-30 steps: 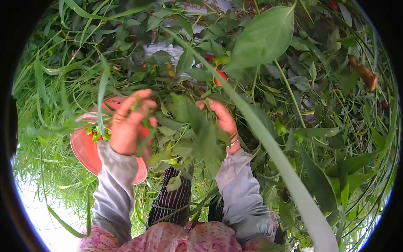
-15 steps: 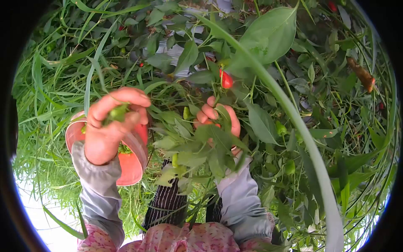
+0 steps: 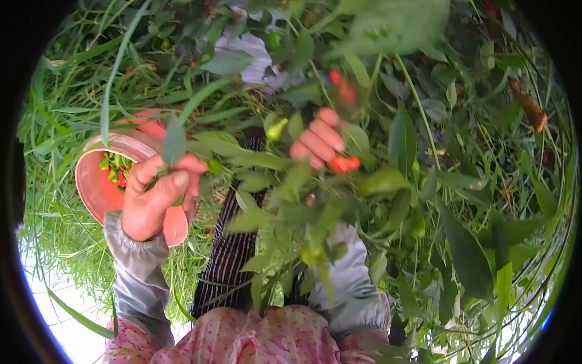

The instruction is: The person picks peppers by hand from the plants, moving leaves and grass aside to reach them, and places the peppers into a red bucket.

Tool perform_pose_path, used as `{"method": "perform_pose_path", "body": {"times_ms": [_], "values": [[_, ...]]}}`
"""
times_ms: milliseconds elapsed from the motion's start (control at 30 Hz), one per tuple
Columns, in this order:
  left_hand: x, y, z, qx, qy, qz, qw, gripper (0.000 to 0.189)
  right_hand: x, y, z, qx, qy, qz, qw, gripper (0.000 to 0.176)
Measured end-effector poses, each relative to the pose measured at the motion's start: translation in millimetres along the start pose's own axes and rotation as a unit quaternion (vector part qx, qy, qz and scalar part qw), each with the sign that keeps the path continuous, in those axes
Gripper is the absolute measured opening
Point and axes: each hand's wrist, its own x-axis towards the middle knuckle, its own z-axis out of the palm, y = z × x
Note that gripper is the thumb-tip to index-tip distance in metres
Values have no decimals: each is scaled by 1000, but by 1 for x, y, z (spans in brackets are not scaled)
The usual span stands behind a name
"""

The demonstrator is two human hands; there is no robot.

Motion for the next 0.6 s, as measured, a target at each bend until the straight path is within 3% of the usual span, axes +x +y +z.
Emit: {"method": "perform_pose_path", "body": {"times_ms": [100, 167, 200, 300, 333, 433, 500, 567, 600], "values": [[-13, -5, 10, 125, -191, 152, 962, 20, 2, 0, -7, -39, 24, 33, 998, 27], [-23, -8, 34, 173, -201, 193, 945, 26, 5, 3, -9, -55, 19, 41, 997, 28], [-24, -5, 36, 269, -231, 167, 920, 30, 3, 6, -10, -55, 13, 27, 998, 32], [-30, -23, 53, 446, -159, 128, 871, 34, 1, 13, -19, -36, 17, 1, 999, 31], [-31, -30, 59, 489, -128, 142, 851, 43, 1, 13, -19, -46, 42, -1, 998, 30], [-34, -32, 77, 427, -96, 140, 888, 50, 1, 15, -8, -117, 157, -1, 981, 28], [-38, -36, 81, 450, -76, 116, 882, 57, -2, 30, 11, -157, 272, -53, 948, 22], [-35, -42, 77, 462, -54, 114, 878, 56, 1, 29, 10, -150, 270, -53, 949, 21], [-35, -44, 75, 493, -46, 157, 854, 48, 1, 24, 5, -145, 247, -38, 957, 22]]}}
